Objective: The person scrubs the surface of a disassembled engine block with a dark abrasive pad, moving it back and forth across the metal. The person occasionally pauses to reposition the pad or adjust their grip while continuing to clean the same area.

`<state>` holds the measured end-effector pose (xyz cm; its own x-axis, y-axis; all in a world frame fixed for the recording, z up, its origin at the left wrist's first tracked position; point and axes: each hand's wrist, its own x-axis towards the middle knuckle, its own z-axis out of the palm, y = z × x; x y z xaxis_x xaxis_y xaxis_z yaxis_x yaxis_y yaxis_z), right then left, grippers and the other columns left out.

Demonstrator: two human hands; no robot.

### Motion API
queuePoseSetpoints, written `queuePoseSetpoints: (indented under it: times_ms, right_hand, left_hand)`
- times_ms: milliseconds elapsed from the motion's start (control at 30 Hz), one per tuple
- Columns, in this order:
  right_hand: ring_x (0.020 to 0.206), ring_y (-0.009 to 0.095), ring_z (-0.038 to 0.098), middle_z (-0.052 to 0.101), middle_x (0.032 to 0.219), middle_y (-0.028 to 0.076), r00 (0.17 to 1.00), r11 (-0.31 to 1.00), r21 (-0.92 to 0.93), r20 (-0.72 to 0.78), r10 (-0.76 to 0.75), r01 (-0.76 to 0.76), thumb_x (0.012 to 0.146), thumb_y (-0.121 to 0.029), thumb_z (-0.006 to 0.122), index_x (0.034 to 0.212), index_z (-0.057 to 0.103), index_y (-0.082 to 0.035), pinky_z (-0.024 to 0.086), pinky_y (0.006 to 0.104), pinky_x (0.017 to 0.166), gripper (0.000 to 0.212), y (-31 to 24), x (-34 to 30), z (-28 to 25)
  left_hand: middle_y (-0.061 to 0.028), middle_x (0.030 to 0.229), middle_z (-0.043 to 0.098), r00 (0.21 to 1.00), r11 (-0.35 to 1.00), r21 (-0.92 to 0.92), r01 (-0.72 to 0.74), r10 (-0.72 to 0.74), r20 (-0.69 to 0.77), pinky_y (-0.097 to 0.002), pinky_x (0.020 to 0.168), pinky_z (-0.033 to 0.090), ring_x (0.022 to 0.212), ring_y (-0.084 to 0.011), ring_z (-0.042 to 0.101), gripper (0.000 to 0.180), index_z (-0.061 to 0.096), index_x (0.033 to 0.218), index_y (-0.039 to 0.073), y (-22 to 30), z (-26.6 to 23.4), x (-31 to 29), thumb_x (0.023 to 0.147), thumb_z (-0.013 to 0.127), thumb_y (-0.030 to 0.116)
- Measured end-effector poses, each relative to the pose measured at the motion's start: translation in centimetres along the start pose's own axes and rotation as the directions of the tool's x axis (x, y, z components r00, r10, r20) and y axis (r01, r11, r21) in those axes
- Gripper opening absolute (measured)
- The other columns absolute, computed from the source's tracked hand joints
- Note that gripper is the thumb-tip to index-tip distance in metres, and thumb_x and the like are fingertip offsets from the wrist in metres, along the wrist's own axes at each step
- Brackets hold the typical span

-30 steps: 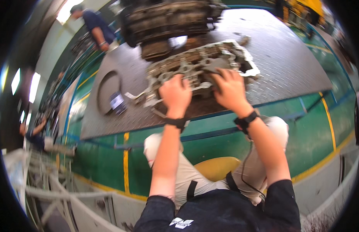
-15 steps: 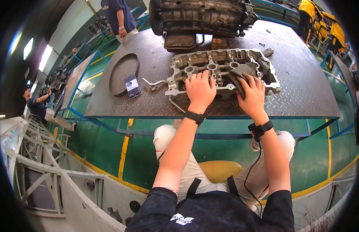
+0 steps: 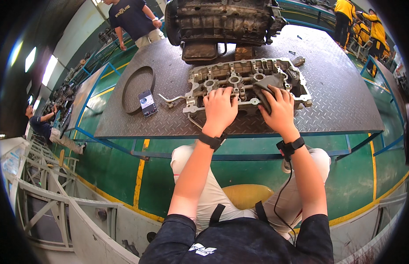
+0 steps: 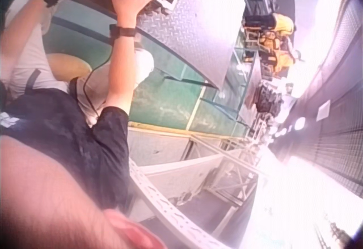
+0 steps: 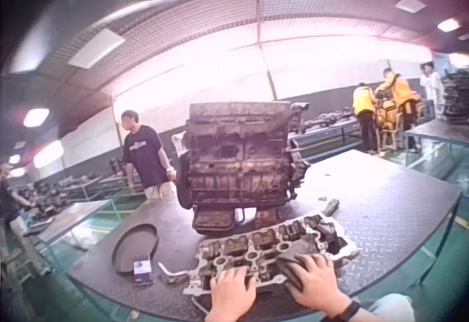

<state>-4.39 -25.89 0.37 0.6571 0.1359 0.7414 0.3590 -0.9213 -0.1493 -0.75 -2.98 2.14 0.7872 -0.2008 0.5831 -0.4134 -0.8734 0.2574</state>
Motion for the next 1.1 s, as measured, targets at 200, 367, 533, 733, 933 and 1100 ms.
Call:
queuePoseSetpoints:
  times_ms: [200, 367, 533, 733, 933, 1100]
  right_hand:
    - [0.128, 0.034, 0.055, 0.064, 0.14, 0.007, 0.999, 0.998, -0.052, 0.023, -0.034, 0.035, 0.097, -0.034, 0.073, 0.132, 0.07, -0.015, 0.039, 0.0528, 0.112, 0.039, 0.3, 0.3, -0.4]
    - [0.116, 0.037, 0.063, 0.071, 0.127, 0.011, 0.992, 0.958, 0.263, -0.025, 0.125, -0.114, 0.106, -0.027, 0.065, 0.126, 0.074, -0.01, 0.048, 0.0456, 0.103, 0.028, 1.3, 1.6, -0.9]
    - [0.126, 0.022, 0.063, 0.069, 0.136, 0.015, 0.684, 0.303, 0.838, 0.108, 0.722, -0.453, 0.115, -0.039, 0.053, 0.137, 0.064, 0.007, 0.048, 0.0365, 0.11, 0.053, 2.1, 3.7, -2.9]
    - [0.14, 0.028, 0.052, 0.056, 0.152, 0.019, 0.64, 0.635, 0.766, -0.439, 0.631, -0.1, 0.116, -0.031, 0.047, 0.151, 0.053, 0.005, 0.039, 0.0396, 0.12, 0.05, 1.2, 4.4, -5.3]
    - [0.147, 0.04, 0.047, 0.051, 0.161, 0.017, 0.932, 0.975, 0.22, -0.351, 0.091, -0.012, 0.096, -0.019, 0.076, 0.145, 0.065, -0.007, 0.036, 0.0495, 0.123, 0.051, 0.3, 3.2, -4.0]
    - [0.148, 0.035, 0.046, 0.051, 0.162, 0.006, 0.958, 0.996, -0.049, 0.279, -0.061, 0.078, 0.09, -0.04, 0.08, 0.149, 0.059, -0.017, 0.029, 0.0666, 0.122, 0.067, -1.1, 0.3, -1.6]
  left_hand:
    - [-0.0089, 0.121, 0.071, 0.999, 0.997, -0.066, -0.035, 0.034, -0.016, -0.0484, 0.102, 0.044, 0.121, -0.0326, 0.061, 0.033, 0.072, 0.124, 0.012, -0.3, -0.2, -1.0, 0.099, 0.07, 0.032]
    - [-0.0079, 0.116, 0.07, 0.986, 0.993, -0.01, -0.118, 0.116, -0.116, -0.0471, 0.104, 0.041, 0.118, -0.03, 0.061, 0.027, 0.074, 0.119, 0.013, -0.5, 0.9, -1.6, 0.099, 0.069, 0.03]
    - [-0.0088, 0.113, 0.07, 0.974, 0.988, -0.058, -0.146, 0.133, -0.185, -0.049, 0.103, 0.039, 0.114, -0.0298, 0.061, 0.024, 0.077, 0.109, 0.011, -0.7, 1.5, -1.8, 0.098, 0.069, 0.031]
    - [-0.009, 0.112, 0.07, 0.972, 0.99, -0.013, -0.141, 0.136, -0.192, -0.0493, 0.104, 0.039, 0.113, -0.0293, 0.062, 0.023, 0.078, 0.104, 0.011, -0.6, 1.9, -1.8, 0.097, 0.07, 0.031]
    - [-0.0091, 0.113, 0.071, 0.972, 0.989, -0.01, -0.147, 0.142, -0.189, -0.0491, 0.104, 0.039, 0.113, -0.0295, 0.062, 0.023, 0.079, 0.102, 0.01, -0.6, 1.7, -1.8, 0.098, 0.069, 0.031]
    - [-0.0076, 0.115, 0.072, 0.974, 0.989, -0.009, -0.148, 0.144, -0.174, -0.0482, 0.104, 0.04, 0.114, -0.0289, 0.063, 0.024, 0.079, 0.105, 0.01, -0.7, 1.4, -1.9, 0.1, 0.068, 0.03]
